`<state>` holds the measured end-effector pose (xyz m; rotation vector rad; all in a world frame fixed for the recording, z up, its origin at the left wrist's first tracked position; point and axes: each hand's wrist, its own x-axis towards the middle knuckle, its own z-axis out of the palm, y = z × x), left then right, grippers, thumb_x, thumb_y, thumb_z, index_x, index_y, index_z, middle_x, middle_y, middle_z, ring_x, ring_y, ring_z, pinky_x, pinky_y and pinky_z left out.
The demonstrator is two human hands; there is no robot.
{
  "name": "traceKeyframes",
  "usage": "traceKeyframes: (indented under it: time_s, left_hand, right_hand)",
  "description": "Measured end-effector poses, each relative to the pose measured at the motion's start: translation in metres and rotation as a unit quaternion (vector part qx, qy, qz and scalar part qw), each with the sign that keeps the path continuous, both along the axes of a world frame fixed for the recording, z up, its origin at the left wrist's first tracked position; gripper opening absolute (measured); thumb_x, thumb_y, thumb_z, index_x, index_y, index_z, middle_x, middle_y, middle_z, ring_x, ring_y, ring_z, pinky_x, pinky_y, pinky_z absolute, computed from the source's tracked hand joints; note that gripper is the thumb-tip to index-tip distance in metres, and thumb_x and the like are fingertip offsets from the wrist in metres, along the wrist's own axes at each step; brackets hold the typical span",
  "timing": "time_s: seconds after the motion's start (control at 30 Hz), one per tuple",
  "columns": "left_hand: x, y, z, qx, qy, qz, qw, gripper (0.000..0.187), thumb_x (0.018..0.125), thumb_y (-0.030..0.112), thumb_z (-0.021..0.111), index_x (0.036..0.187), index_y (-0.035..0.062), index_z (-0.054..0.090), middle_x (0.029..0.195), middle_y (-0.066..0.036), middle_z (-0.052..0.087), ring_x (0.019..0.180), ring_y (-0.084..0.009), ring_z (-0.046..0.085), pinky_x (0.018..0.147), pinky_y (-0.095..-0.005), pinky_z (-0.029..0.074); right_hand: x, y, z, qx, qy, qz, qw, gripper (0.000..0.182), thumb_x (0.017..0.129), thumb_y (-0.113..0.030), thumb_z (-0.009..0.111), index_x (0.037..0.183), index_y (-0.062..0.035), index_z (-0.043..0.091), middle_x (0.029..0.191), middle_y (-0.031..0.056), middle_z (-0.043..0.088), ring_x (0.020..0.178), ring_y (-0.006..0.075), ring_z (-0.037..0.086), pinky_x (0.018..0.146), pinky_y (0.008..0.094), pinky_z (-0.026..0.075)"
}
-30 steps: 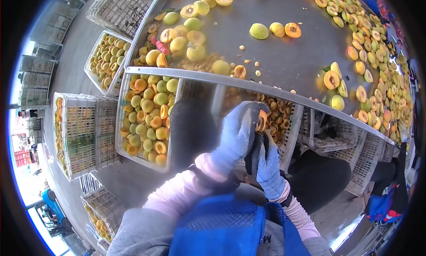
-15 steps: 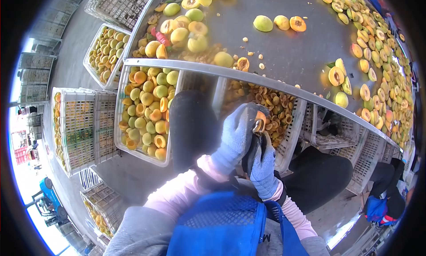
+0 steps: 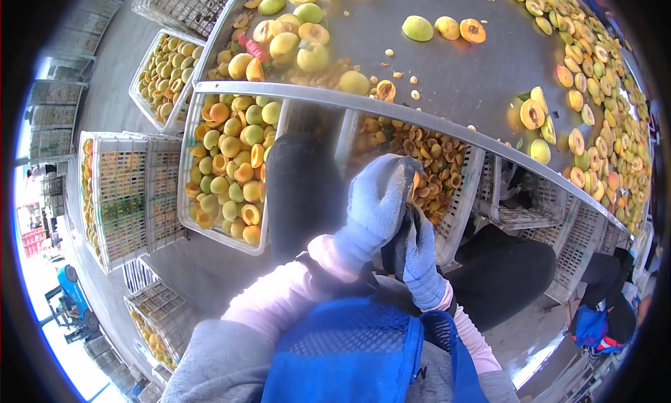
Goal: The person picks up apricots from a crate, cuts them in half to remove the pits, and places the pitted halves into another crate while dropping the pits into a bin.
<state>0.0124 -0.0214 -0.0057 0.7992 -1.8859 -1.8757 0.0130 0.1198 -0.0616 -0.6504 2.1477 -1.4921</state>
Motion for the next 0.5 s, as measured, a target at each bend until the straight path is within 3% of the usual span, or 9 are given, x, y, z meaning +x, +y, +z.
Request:
traceKeyframes:
  time_s: [0.07, 0.13, 0.2, 0.27, 0.33, 0.37, 0.4, 0.43, 0.5]
  left_hand:
    - [0.002, -0.007, -0.001, 0.033, -0.025, -0.043, 0.998, 0.028, 0.098, 0.020, 0.048, 0.100, -0.0021, 0.065, 0.088, -0.007, 0.065, 0.084, -0.0124, 0.058, 0.079, -0.0264, 0.047]
    - [0.003, -0.015, -0.009, 0.095, -0.042, -0.090, 0.990, 0.027, 0.096, 0.019, 0.048, 0.101, -0.0018, 0.065, 0.086, -0.006, 0.064, 0.082, -0.0115, 0.058, 0.077, -0.0258, 0.047]
    - [0.003, -0.019, -0.008, 0.095, -0.071, -0.120, 0.986, 0.028, 0.096, 0.021, 0.048, 0.100, -0.0015, 0.064, 0.087, -0.006, 0.065, 0.081, -0.0116, 0.058, 0.076, -0.0258, 0.047]
    - [0.002, -0.023, -0.009, 0.099, -0.056, -0.152, 0.982, 0.029, 0.096, 0.023, 0.048, 0.098, -0.0010, 0.064, 0.087, -0.007, 0.066, 0.079, -0.0125, 0.058, 0.075, -0.0265, 0.048]
    - [0.003, -0.026, -0.014, 0.105, -0.001, -0.187, 0.977, 0.030, 0.095, 0.025, 0.049, 0.097, -0.0003, 0.065, 0.089, -0.008, 0.067, 0.078, -0.0142, 0.059, 0.073, -0.0276, 0.048]
    - [0.006, -0.023, -0.022, 0.102, 0.009, -0.185, 0.977, 0.030, 0.095, 0.026, 0.049, 0.095, 0.0000, 0.065, 0.088, -0.008, 0.067, 0.078, -0.0150, 0.059, 0.073, -0.0281, 0.049]
    - [0.008, -0.019, -0.035, 0.098, 0.021, -0.180, 0.978, 0.031, 0.095, 0.027, 0.049, 0.094, 0.0004, 0.065, 0.088, -0.008, 0.067, 0.078, -0.0158, 0.060, 0.073, -0.0286, 0.049]
    - [0.008, -0.020, -0.037, 0.090, 0.034, -0.177, 0.980, 0.031, 0.095, 0.028, 0.049, 0.093, 0.0007, 0.065, 0.088, -0.008, 0.067, 0.078, -0.0167, 0.060, 0.073, -0.0291, 0.049]
    - [0.013, -0.026, -0.030, 0.190, 0.015, -0.182, 0.965, 0.024, 0.092, 0.023, 0.052, 0.094, 0.0013, 0.063, 0.087, -0.008, 0.066, 0.079, -0.0174, 0.061, 0.073, -0.0298, 0.049]
  right_hand:
    - [-0.008, 0.007, -0.004, 0.022, 0.024, 0.052, 0.998, 0.043, 0.095, -0.014, 0.051, 0.132, 0.0067, 0.042, 0.124, 0.0262, 0.051, 0.112, 0.0351, 0.053, 0.095, 0.0428, 0.043]
    - [-0.007, 0.009, -0.008, -0.011, -0.055, 0.058, 0.997, 0.039, 0.098, -0.020, 0.049, 0.127, 0.0049, 0.046, 0.117, 0.0222, 0.054, 0.104, 0.0304, 0.055, 0.089, 0.0386, 0.046]
    - [0.001, 0.006, -0.012, -0.103, -0.234, 0.016, 0.967, 0.036, 0.101, -0.031, 0.045, 0.118, 0.0010, 0.053, 0.103, 0.0139, 0.059, 0.086, 0.0215, 0.061, 0.077, 0.0301, 0.051]
    - [-0.003, 0.011, -0.008, 0.003, -0.285, 0.078, 0.955, 0.038, 0.100, -0.040, 0.045, 0.104, -0.0026, 0.054, 0.082, 0.0075, 0.055, 0.062, 0.0150, 0.053, 0.055, 0.0253, 0.044]
    - [-0.006, 0.009, 0.000, -0.060, -0.477, 0.105, 0.871, 0.038, 0.100, -0.040, 0.046, 0.099, -0.0032, 0.055, 0.072, 0.0047, 0.054, 0.052, 0.0122, 0.050, 0.047, 0.0237, 0.041]
    - [-0.012, 0.002, 0.018, -0.169, -0.622, 0.096, 0.759, 0.035, 0.100, -0.036, 0.047, 0.102, -0.0019, 0.055, 0.072, 0.0050, 0.054, 0.055, 0.0126, 0.050, 0.050, 0.0245, 0.042]
    - [-0.018, -0.003, 0.038, -0.268, -0.738, 0.084, 0.613, 0.032, 0.100, -0.031, 0.048, 0.105, -0.0007, 0.055, 0.073, 0.0054, 0.055, 0.057, 0.0131, 0.051, 0.053, 0.0252, 0.043]
    - [-0.013, -0.014, 0.060, -0.111, -0.595, 0.053, 0.794, 0.041, 0.099, -0.044, 0.046, 0.093, -0.0043, 0.053, 0.062, 0.0011, 0.047, 0.044, 0.0089, 0.039, 0.041, 0.0238, 0.032]
    - [-0.013, -0.017, 0.046, -0.270, -0.772, 0.095, 0.567, 0.047, 0.098, -0.051, 0.044, 0.093, -0.0055, 0.052, 0.060, 0.0001, 0.045, 0.042, 0.0089, 0.038, 0.037, 0.0244, 0.031]
